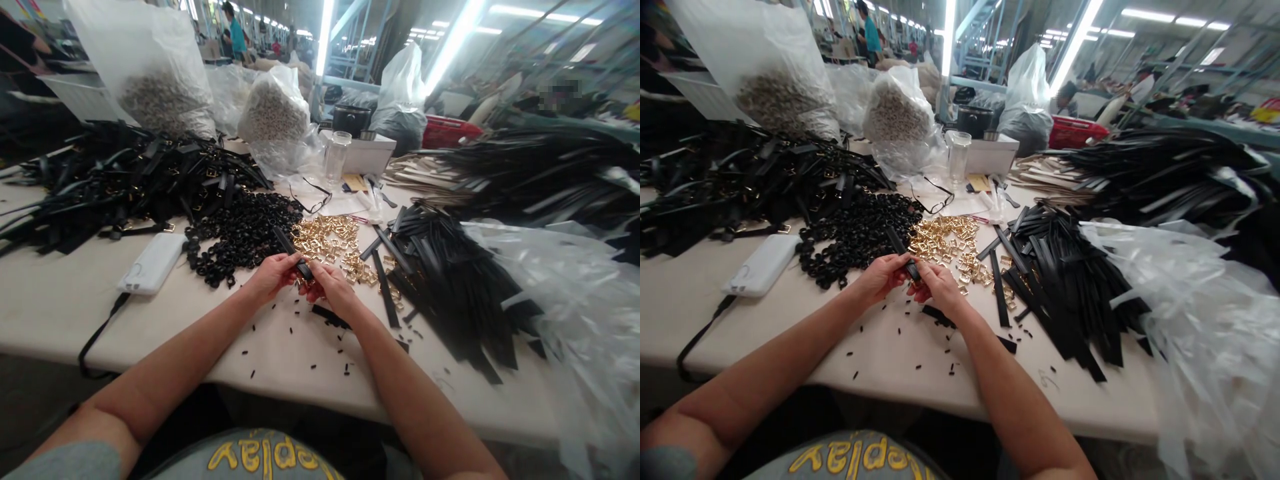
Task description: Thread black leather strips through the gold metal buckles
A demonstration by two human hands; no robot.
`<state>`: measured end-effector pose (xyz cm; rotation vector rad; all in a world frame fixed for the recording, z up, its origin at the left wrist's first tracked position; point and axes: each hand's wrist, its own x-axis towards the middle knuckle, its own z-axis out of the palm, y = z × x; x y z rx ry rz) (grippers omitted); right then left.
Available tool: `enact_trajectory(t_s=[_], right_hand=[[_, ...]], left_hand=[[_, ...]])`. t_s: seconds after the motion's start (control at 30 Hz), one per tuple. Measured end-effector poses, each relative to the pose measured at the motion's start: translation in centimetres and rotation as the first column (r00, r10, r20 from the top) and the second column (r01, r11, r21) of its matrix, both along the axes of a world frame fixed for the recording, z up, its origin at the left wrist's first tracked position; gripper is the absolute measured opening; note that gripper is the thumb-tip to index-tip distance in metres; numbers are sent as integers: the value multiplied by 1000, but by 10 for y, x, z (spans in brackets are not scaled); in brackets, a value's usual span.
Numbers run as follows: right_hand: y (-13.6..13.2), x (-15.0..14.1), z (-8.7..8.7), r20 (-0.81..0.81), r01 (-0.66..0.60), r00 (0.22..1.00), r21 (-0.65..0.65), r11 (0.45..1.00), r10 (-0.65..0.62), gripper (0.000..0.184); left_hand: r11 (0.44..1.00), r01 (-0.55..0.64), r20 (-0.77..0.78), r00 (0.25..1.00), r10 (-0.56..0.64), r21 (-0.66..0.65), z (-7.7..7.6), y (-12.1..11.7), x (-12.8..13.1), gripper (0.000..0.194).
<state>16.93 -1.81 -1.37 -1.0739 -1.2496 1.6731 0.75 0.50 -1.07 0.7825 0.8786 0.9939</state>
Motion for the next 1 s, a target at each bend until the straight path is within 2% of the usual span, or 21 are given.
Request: enact_trajectory(t_s=[0.13,0.27,0.37,0.5,0.63,0.73,0.83,0.9,1.0], right_hand=[[0,1,3,80,6,997,51,999,-10,49],[-2,9,10,137,-94,987,79,992,82,41],[-3,12,11,163,-130,981,147,981,105,34],[-3,10,3,216,-55,976,289,956,-9,27],[-1,6,-1,179,-29,983,338,941,-34,26],[-1,6,0,114,45,989,367,929,-93,27],[-2,8,1,84,121,982,412,903,-170,34],[-3,10,2,89,155,972,452,878,-217,33],[-4,14,1,148,179,946,505,844,-289,24]], left_hand=[[991,93,-68,994,-87,96,4,-2,-2,40],[971,198,-106,977,-185,137,6,-2,-5,34],[987,138,-4,990,-138,79,5,-2,-4,32],[998,53,174,984,-44,-45,5,0,2,30],[981,52,257,966,-2,-186,4,3,3,18],[977,66,272,962,-8,-203,0,5,3,14],[990,63,215,976,-35,-126,-5,7,5,19],[996,65,118,991,-56,-69,-5,9,5,24],[998,52,-60,997,-49,47,6,6,-2,36]])
